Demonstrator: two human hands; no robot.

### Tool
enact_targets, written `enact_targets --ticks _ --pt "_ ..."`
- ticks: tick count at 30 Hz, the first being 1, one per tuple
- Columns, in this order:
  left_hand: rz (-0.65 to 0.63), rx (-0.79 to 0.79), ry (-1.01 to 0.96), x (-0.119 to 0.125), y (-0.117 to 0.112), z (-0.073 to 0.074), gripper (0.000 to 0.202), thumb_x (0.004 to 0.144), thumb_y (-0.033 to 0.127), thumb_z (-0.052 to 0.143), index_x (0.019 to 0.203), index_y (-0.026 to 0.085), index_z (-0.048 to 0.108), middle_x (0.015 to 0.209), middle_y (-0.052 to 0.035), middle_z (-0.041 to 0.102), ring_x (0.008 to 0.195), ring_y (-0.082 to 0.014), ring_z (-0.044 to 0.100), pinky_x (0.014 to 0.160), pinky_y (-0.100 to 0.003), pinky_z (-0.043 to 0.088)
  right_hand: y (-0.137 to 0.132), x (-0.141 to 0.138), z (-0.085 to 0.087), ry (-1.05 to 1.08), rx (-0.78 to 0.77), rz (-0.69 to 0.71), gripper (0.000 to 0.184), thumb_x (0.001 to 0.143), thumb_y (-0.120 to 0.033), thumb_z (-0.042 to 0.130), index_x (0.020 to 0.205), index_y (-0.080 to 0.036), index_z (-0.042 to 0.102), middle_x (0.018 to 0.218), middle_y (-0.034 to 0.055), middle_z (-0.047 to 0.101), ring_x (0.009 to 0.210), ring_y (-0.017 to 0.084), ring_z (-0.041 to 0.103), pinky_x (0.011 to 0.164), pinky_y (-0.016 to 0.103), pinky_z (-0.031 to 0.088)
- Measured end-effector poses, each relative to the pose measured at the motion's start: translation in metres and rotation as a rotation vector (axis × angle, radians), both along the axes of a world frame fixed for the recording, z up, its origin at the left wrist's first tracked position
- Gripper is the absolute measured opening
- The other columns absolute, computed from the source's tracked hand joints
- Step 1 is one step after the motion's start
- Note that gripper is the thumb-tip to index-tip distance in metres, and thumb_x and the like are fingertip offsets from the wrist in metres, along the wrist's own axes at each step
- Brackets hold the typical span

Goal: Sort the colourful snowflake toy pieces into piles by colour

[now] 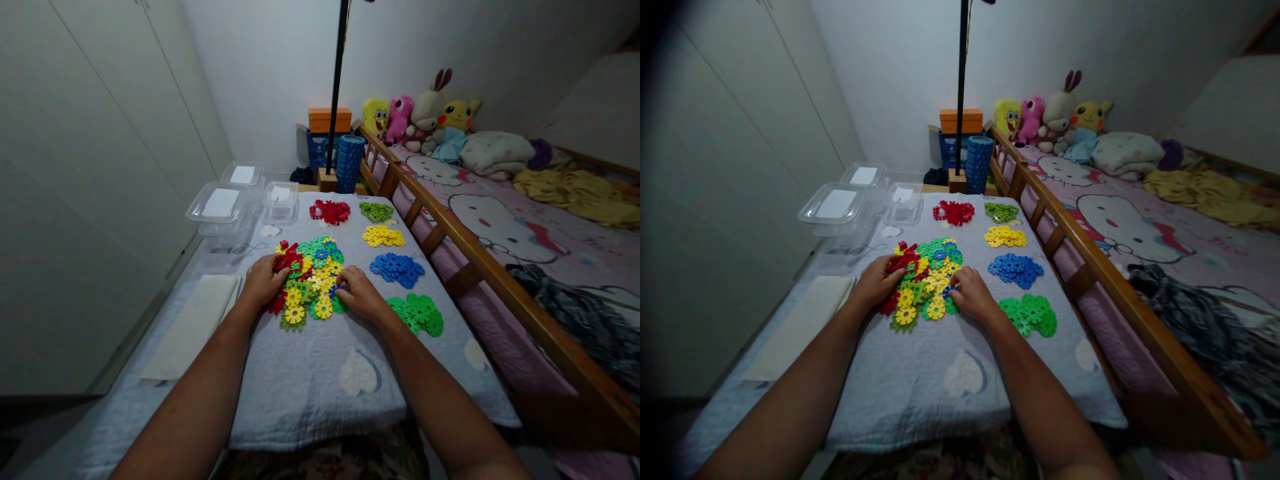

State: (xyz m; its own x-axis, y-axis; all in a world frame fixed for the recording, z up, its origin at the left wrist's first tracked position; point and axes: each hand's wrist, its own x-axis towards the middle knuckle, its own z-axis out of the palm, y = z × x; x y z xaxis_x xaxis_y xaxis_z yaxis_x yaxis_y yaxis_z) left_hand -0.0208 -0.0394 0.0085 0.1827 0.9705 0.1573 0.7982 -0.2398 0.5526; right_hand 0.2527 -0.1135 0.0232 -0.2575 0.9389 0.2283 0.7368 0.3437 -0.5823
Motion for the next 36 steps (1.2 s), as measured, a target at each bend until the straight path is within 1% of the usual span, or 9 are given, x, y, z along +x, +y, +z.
enact_targets --ticks 3,6,10,13,16,21,27,31,36 --pt "0.003 0.006 0.001 0.000 0.001 0.000 0.047 0.089 0.041 0.054 0.129 0.019 0.062 0.133 -0.0135 0.066 0.125 -0.0293 0.060 0.109 -0.044 0.044 0.003 0.006 0.000 0.103 0.017 -0.049 0.009 0.079 -0.012 0.062 0.080 -0.021 0.059 0.087 0.0024 0.060 0.088 0.019 0.055 0.083 0.031 0.043" --pt "0.008 0.007 -0.002 -0.001 0.001 -0.001 0.046 0.089 0.041 0.054 0.128 0.019 0.063 0.132 -0.0133 0.067 0.124 -0.0290 0.061 0.109 -0.044 0.044 0.006 0.018 0.006 0.193 0.038 -0.152 0.005 0.079 -0.018 0.059 0.075 -0.021 0.058 0.080 0.0010 0.061 0.079 0.017 0.055 0.076 0.029 0.042" --pt "0.015 0.001 -0.010 -0.001 0.001 -0.002 0.047 0.088 0.041 0.055 0.128 0.017 0.063 0.130 -0.0150 0.067 0.120 -0.0293 0.062 0.105 -0.044 0.047 0.010 0.048 0.014 0.289 0.045 -0.412 0.011 0.078 -0.031 0.060 0.076 -0.021 0.061 0.070 -0.0005 0.061 0.067 0.016 0.053 0.066 0.028 0.041" --pt "0.014 -0.003 -0.007 -0.001 0.001 -0.002 0.048 0.089 0.042 0.054 0.130 0.017 0.063 0.132 -0.0149 0.066 0.120 -0.0288 0.062 0.105 -0.043 0.047 0.010 0.077 0.016 0.314 0.081 -0.625 0.017 0.075 -0.036 0.060 0.078 -0.020 0.063 0.071 0.0014 0.065 0.067 0.018 0.057 0.069 0.030 0.044" --pt "0.012 -0.009 -0.005 0.000 0.000 0.000 0.048 0.089 0.042 0.054 0.130 0.017 0.062 0.133 -0.0141 0.066 0.121 -0.0287 0.062 0.107 -0.043 0.047 0.008 0.106 0.015 0.302 0.108 -0.759 0.019 0.073 -0.037 0.060 0.079 -0.019 0.065 0.075 0.0039 0.068 0.071 0.020 0.060 0.072 0.032 0.046" --pt "0.015 -0.007 -0.005 0.001 -0.001 0.002 0.046 0.088 0.041 0.054 0.128 0.020 0.063 0.132 -0.0118 0.067 0.123 -0.0279 0.061 0.109 -0.042 0.045 0.002 0.142 0.013 0.290 0.086 -0.855 0.019 0.069 -0.035 0.059 0.075 -0.018 0.066 0.073 0.0050 0.069 0.070 0.021 0.061 0.070 0.032 0.047" --pt "0.013 0.000 -0.010 0.001 -0.001 0.001 0.046 0.088 0.041 0.054 0.129 0.020 0.063 0.131 -0.0124 0.067 0.121 -0.0284 0.061 0.108 -0.044 0.046 -0.003 0.166 0.008 0.268 0.109 -0.997 0.018 0.066 -0.032 0.058 0.073 -0.019 0.067 0.072 0.0072 0.071 0.069 0.023 0.062 0.069 0.033 0.048" --pt "0.010 -0.004 -0.007 0.000 0.001 -0.001 0.047 0.089 0.042 0.054 0.129 0.020 0.063 0.132 -0.0126 0.066 0.122 -0.0284 0.061 0.107 -0.043 0.046 -0.003 0.174 0.001 0.222 0.146 -1.051 0.017 0.065 -0.031 0.058 0.073 -0.018 0.067 0.070 0.0074 0.070 0.067 0.024 0.062 0.067 0.033 0.048" --pt "0.011 -0.005 0.001 -0.001 0.002 -0.003 0.050 0.089 0.043 0.053 0.130 0.017 0.062 0.132 -0.0146 0.066 0.122 -0.0292 0.061 0.106 -0.044 0.046 0.000 0.170 -0.003 0.190 0.131 -1.037 0.015 0.063 -0.029 0.058 0.072 -0.019 0.066 0.066 0.0062 0.068 0.064 0.022 0.061 0.062 0.031 0.046"
